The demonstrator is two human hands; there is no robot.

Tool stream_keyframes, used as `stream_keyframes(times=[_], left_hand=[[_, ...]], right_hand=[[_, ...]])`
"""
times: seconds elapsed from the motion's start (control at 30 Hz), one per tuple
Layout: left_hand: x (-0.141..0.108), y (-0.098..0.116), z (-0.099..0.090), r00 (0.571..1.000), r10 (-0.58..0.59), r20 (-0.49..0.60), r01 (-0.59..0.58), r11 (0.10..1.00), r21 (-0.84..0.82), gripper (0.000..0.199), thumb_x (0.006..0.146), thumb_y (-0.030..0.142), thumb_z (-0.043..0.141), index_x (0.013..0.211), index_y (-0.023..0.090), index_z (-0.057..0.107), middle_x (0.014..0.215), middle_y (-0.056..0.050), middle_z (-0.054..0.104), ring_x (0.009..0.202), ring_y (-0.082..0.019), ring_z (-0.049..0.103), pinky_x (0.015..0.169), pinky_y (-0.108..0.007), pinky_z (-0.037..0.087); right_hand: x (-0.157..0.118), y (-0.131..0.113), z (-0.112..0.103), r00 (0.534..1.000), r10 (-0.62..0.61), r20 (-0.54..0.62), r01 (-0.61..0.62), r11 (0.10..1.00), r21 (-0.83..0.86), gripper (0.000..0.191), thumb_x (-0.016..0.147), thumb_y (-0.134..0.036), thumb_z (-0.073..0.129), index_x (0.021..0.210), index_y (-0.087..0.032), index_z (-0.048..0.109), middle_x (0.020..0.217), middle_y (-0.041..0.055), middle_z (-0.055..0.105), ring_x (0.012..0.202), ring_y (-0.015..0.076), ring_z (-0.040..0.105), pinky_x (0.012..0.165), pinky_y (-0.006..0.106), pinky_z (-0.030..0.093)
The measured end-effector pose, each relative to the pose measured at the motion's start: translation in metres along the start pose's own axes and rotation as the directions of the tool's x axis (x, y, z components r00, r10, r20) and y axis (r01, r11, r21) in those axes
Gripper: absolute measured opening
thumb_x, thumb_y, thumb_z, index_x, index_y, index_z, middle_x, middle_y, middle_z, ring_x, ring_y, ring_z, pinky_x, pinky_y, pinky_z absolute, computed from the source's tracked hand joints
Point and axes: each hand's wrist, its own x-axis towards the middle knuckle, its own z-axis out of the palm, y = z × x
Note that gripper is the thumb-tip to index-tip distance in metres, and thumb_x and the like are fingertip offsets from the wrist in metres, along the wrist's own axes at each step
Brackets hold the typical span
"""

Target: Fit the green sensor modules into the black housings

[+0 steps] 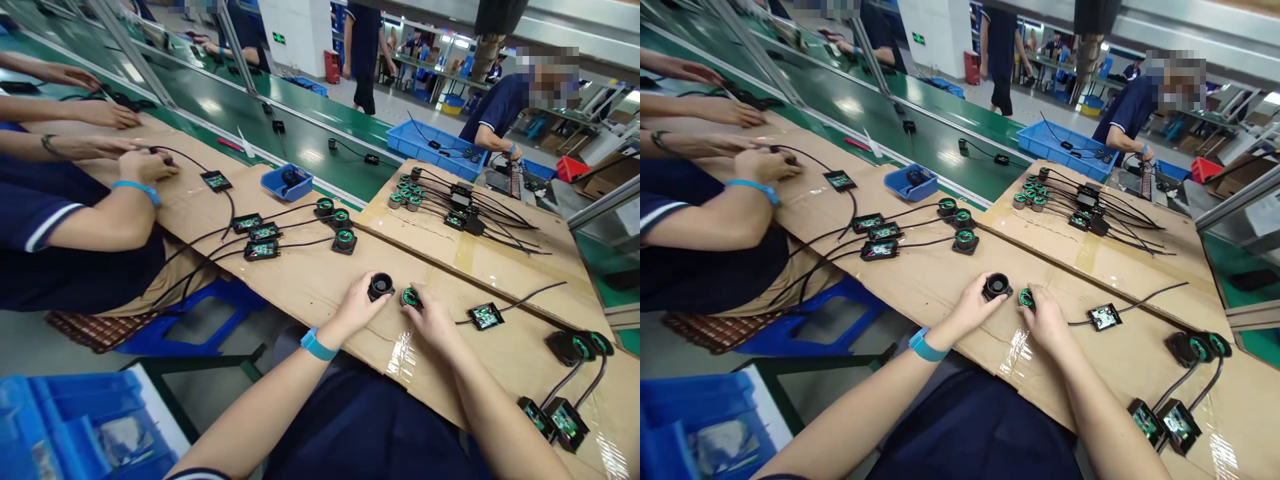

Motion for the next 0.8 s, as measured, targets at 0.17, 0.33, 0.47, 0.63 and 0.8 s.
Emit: stream_keyframes(times=[0.17, 0.33, 0.47, 0.63, 0.8], left_hand=[[-0.009, 0.005, -0.003, 0.999, 0.051, -0.016, -0.050, 0.999, 0.014, 0.049, 0.083, 0.028, 0.076, 0.126, 0.022, 0.053, 0.124, -0.009, 0.066, 0.117, -0.026, 0.063, 0.104, -0.044, 0.051], [-0.008, 0.004, -0.003, 0.994, 0.096, -0.050, -0.096, 0.995, 0.009, 0.050, 0.086, 0.026, 0.073, 0.131, 0.022, 0.052, 0.128, -0.011, 0.064, 0.121, -0.026, 0.062, 0.107, -0.046, 0.050], [-0.008, 0.003, -0.003, 0.991, 0.117, -0.060, -0.117, 0.993, 0.005, 0.053, 0.085, 0.025, 0.072, 0.133, 0.021, 0.051, 0.131, -0.012, 0.062, 0.124, -0.027, 0.060, 0.109, -0.048, 0.049], [-0.009, 0.001, -0.003, 0.981, 0.192, -0.032, -0.193, 0.981, -0.008, 0.054, 0.084, 0.019, 0.069, 0.134, 0.020, 0.051, 0.136, -0.013, 0.058, 0.131, -0.028, 0.054, 0.114, -0.051, 0.044], [-0.012, 0.002, -0.003, 0.971, 0.238, -0.023, -0.238, 0.971, -0.005, 0.052, 0.085, 0.018, 0.065, 0.135, 0.020, 0.050, 0.137, -0.014, 0.056, 0.132, -0.028, 0.052, 0.115, -0.052, 0.044]], right_hand=[[0.004, 0.013, -0.001, 0.999, -0.034, -0.007, 0.034, 0.994, 0.102, 0.037, 0.091, -0.034, 0.063, 0.123, -0.017, 0.065, 0.123, 0.0142, 0.066, 0.116, 0.0275, 0.062, 0.105, 0.047, 0.049], [0.003, 0.009, -0.007, 0.993, 0.074, -0.095, -0.059, 0.987, 0.152, 0.043, 0.085, -0.044, 0.070, 0.118, -0.016, 0.068, 0.115, 0.0133, 0.070, 0.100, 0.0272, 0.068, 0.092, 0.045, 0.056], [-0.003, -0.018, -0.018, 0.928, 0.067, -0.365, 0.005, 0.981, 0.193, 0.043, 0.087, -0.046, 0.069, 0.120, -0.018, 0.068, 0.116, 0.0125, 0.070, 0.096, 0.0254, 0.069, 0.086, 0.041, 0.059], [0.000, -0.051, -0.010, 0.919, -0.051, -0.391, 0.138, 0.970, 0.199, 0.037, 0.090, -0.042, 0.068, 0.121, -0.021, 0.067, 0.114, 0.0100, 0.070, 0.099, 0.0238, 0.068, 0.091, 0.040, 0.059], [0.010, -0.056, 0.012, 0.912, -0.164, -0.376, 0.226, 0.966, 0.128, 0.032, 0.092, -0.036, 0.065, 0.120, -0.020, 0.065, 0.113, 0.0105, 0.070, 0.104, 0.0240, 0.067, 0.095, 0.040, 0.057]])
